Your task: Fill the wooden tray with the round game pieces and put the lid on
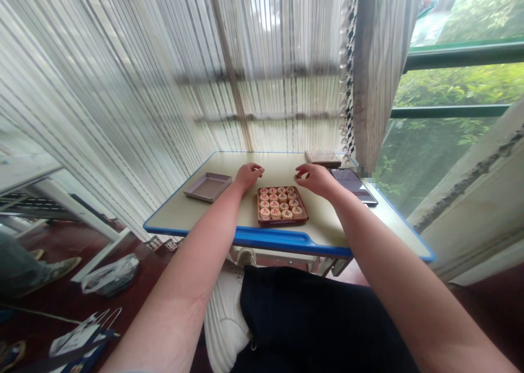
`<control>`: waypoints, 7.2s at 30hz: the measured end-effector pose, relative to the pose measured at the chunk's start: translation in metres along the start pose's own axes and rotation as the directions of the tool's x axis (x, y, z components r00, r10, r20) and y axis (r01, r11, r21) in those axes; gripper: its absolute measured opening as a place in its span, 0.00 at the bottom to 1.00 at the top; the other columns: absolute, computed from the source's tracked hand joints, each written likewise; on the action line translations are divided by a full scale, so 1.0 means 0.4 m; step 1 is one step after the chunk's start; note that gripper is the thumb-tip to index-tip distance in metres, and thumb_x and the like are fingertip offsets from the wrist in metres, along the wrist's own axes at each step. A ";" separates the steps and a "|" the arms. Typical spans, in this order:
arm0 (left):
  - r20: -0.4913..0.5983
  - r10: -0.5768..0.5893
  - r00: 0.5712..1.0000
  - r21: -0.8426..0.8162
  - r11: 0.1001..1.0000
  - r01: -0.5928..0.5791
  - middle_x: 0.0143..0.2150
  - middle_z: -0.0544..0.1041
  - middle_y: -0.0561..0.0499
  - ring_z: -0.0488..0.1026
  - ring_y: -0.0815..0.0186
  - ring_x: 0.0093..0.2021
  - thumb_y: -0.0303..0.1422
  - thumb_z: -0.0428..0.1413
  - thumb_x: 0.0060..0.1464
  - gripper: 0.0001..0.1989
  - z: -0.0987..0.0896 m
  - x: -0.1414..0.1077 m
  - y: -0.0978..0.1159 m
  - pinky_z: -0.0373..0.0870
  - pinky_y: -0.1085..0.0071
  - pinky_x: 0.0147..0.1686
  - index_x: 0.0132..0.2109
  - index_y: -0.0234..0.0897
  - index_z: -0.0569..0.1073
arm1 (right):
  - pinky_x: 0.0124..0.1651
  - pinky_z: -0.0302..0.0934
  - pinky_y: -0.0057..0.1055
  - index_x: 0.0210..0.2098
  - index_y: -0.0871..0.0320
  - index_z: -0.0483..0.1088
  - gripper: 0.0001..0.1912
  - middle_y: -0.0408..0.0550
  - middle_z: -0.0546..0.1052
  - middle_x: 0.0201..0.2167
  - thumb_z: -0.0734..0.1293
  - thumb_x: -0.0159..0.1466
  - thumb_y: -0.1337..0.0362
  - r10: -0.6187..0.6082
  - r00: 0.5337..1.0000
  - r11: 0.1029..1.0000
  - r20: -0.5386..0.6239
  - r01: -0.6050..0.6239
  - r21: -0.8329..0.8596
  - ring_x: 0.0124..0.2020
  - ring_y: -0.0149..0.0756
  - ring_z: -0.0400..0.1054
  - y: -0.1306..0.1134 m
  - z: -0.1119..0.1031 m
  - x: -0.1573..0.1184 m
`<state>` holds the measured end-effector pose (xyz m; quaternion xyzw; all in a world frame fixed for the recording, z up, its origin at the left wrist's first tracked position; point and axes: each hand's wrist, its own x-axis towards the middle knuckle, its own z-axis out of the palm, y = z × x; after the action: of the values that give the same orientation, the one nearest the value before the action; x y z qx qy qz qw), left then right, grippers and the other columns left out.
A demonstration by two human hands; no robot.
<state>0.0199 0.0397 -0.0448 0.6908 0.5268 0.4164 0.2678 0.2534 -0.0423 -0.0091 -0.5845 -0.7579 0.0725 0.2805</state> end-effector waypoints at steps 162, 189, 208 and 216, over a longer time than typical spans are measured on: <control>0.093 0.099 0.991 0.346 0.930 -0.125 0.31 0.77 0.48 0.72 0.65 0.32 0.38 0.52 0.48 0.14 -0.004 -0.016 -0.007 0.66 0.72 0.33 0.37 0.33 0.76 | 0.36 0.59 0.28 0.34 0.54 0.76 0.13 0.45 0.76 0.33 0.67 0.51 0.57 -0.170 0.896 0.969 0.411 0.075 0.237 0.33 0.35 0.68 -0.020 -0.035 -0.024; 0.090 0.078 0.993 0.367 0.924 -0.106 0.33 0.78 0.48 0.73 0.65 0.35 0.37 0.52 0.49 0.14 -0.002 -0.017 -0.004 0.67 0.72 0.36 0.38 0.34 0.76 | 0.27 0.53 0.27 0.35 0.55 0.76 0.14 0.42 0.71 0.22 0.65 0.52 0.58 -0.155 0.944 0.977 0.291 0.104 0.185 0.25 0.30 0.61 -0.015 -0.010 -0.017; 0.100 0.069 0.993 0.371 0.923 -0.102 0.33 0.78 0.47 0.73 0.64 0.35 0.38 0.52 0.49 0.15 -0.005 -0.024 0.010 0.67 0.72 0.37 0.39 0.33 0.76 | 0.39 0.61 0.28 0.35 0.55 0.77 0.12 0.44 0.78 0.33 0.65 0.52 0.63 -0.148 0.901 0.963 0.409 0.036 0.268 0.35 0.36 0.69 0.001 0.006 -0.013; 0.100 0.083 0.991 0.372 0.921 -0.115 0.33 0.78 0.47 0.73 0.64 0.35 0.38 0.52 0.48 0.14 -0.004 -0.019 0.000 0.67 0.72 0.37 0.38 0.34 0.76 | 0.32 0.57 0.27 0.35 0.57 0.76 0.14 0.45 0.75 0.28 0.63 0.54 0.60 -0.115 0.969 0.977 0.219 0.071 0.201 0.29 0.32 0.64 0.000 0.004 -0.007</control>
<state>0.0179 0.0325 -0.0461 0.7717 0.5498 0.2918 0.1304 0.2530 -0.0444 -0.0113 -0.5063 -0.8013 0.1988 0.2492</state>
